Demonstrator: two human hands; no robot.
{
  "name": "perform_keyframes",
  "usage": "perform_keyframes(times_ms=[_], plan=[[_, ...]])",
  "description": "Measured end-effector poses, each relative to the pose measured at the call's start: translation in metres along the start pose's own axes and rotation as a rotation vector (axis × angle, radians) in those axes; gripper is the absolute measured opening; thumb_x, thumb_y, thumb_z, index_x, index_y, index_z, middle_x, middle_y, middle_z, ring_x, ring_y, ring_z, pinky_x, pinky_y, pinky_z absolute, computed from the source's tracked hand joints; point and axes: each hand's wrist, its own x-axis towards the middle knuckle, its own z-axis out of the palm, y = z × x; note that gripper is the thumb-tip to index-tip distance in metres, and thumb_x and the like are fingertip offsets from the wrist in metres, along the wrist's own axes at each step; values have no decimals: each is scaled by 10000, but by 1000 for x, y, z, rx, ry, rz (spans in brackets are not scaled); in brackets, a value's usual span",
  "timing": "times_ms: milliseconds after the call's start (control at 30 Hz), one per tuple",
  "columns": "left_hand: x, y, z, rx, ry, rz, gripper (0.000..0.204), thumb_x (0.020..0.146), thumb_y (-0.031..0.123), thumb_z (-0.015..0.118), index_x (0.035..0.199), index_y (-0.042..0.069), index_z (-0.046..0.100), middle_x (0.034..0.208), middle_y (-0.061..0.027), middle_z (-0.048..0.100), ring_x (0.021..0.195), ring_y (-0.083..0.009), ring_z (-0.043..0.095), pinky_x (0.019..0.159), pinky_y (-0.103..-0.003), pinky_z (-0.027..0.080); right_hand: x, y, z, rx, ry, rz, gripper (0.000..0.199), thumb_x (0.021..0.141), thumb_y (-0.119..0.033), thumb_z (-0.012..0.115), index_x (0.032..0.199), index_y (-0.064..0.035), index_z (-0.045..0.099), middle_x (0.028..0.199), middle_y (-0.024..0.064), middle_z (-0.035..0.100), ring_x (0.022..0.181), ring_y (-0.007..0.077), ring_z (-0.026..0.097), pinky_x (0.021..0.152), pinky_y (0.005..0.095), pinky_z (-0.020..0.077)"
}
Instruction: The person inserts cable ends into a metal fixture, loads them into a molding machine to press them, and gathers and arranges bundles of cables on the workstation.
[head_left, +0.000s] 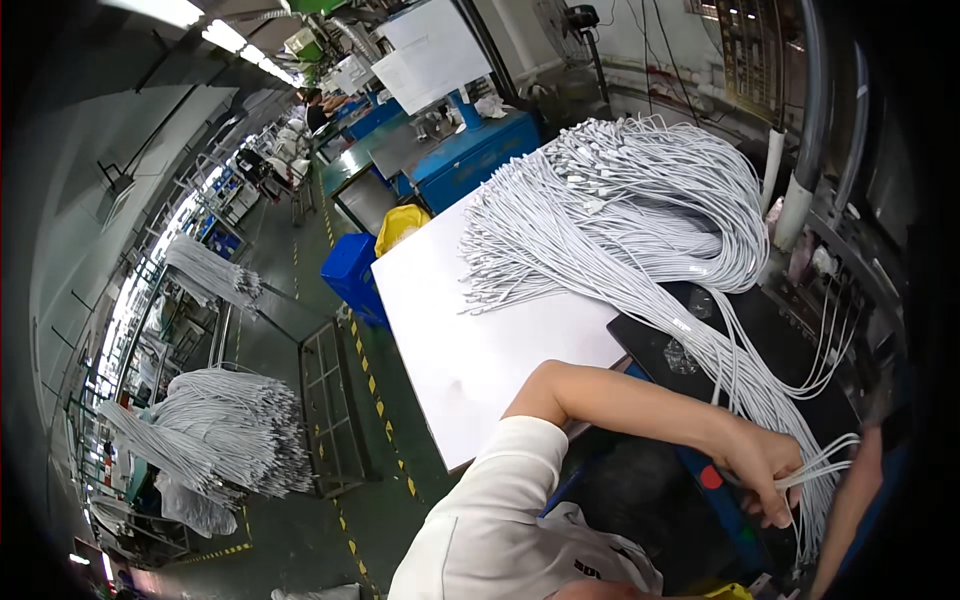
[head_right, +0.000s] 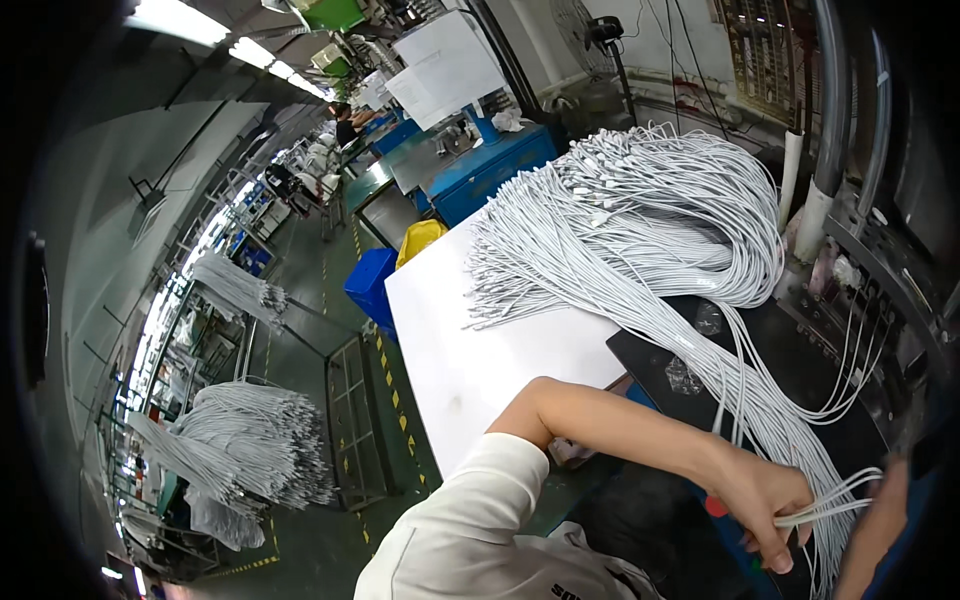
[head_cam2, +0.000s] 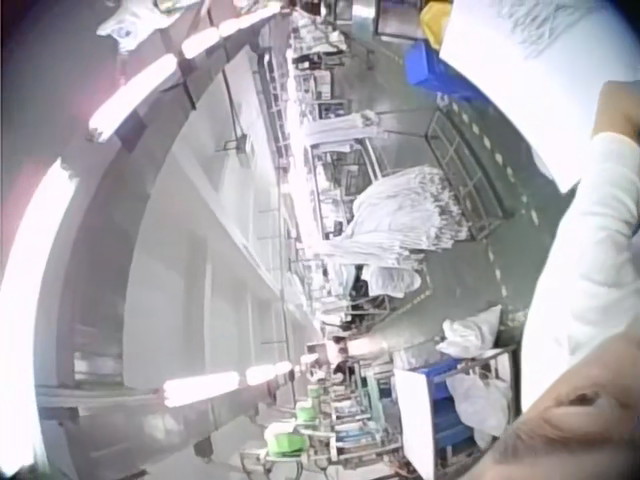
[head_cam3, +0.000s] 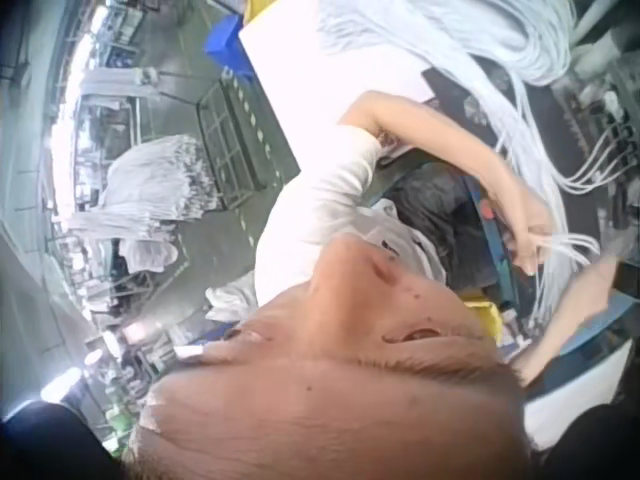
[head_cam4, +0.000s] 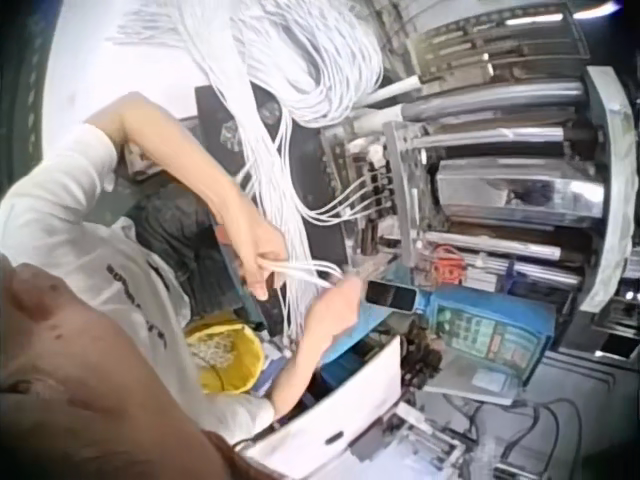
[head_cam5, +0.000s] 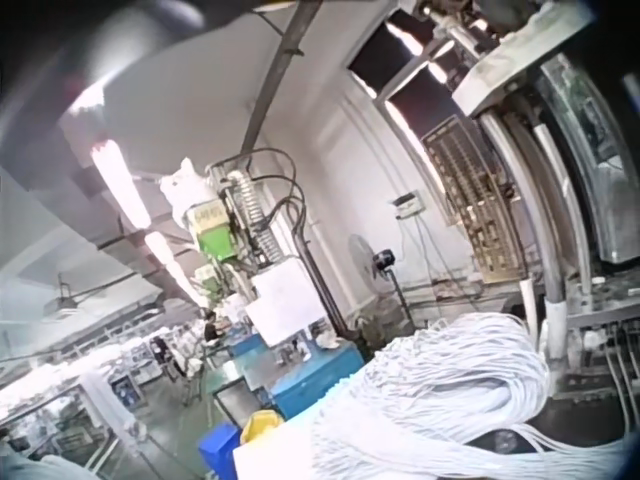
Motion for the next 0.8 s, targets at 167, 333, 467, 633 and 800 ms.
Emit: perform_keyframes(times_ms=[167, 333, 467, 633, 800], plan=[[6, -43, -2, -515, 42, -330, 222, 962, 129, 719, 1017, -85, 697, 782, -150, 727, 700, -206, 706, 623, -314, 581, -19, -61, 17, -497, -106, -755, 429, 862, 24, 572, 1289, 62, 575, 1265, 223, 572, 1135, 412, 597, 945, 428, 496], [25, -62, 3, -568, -10, -354, 253, 1046, 158, 617, 1050, -79, 707, 862, -128, 741, 718, -162, 701, 647, -277, 577, -58, -71, 18, -229, -256, -466, 564, 791, 102, 585, 1351, 69, 527, 1304, 240, 562, 1180, 440, 585, 948, 430, 507], [-3, -56, -12, -639, 42, -408, 280, 1072, 199, 589, 1150, -53, 683, 951, -124, 739, 742, -170, 708, 671, -306, 591, -47, -112, -19, 38, -393, -514, 807, 768, 91, 639, 1534, 9, 398, 1463, 235, 561, 1306, 429, 578, 1060, 441, 482], [-26, -16, -14, -610, 229, -438, 312, 1089, 214, 573, 1302, -14, 579, 1046, -137, 735, 771, -176, 719, 706, -297, 599, 9, -92, -28, 231, -356, -179, 642, 854, -15, 664, 1469, 34, 485, 886, 187, 756, 917, 303, 746, 825, 384, 572], [-24, -18, -32, -253, 603, -119, 172, 1070, 119, 592, 1195, 8, 553, 1007, -150, 738, 700, -154, 684, 624, -292, 579, 102, -12, 38, 87, -496, -243, 632, 901, -71, 664, 1498, 0, 467, 1038, 181, 684, 898, 249, 709, 744, 370, 549]])
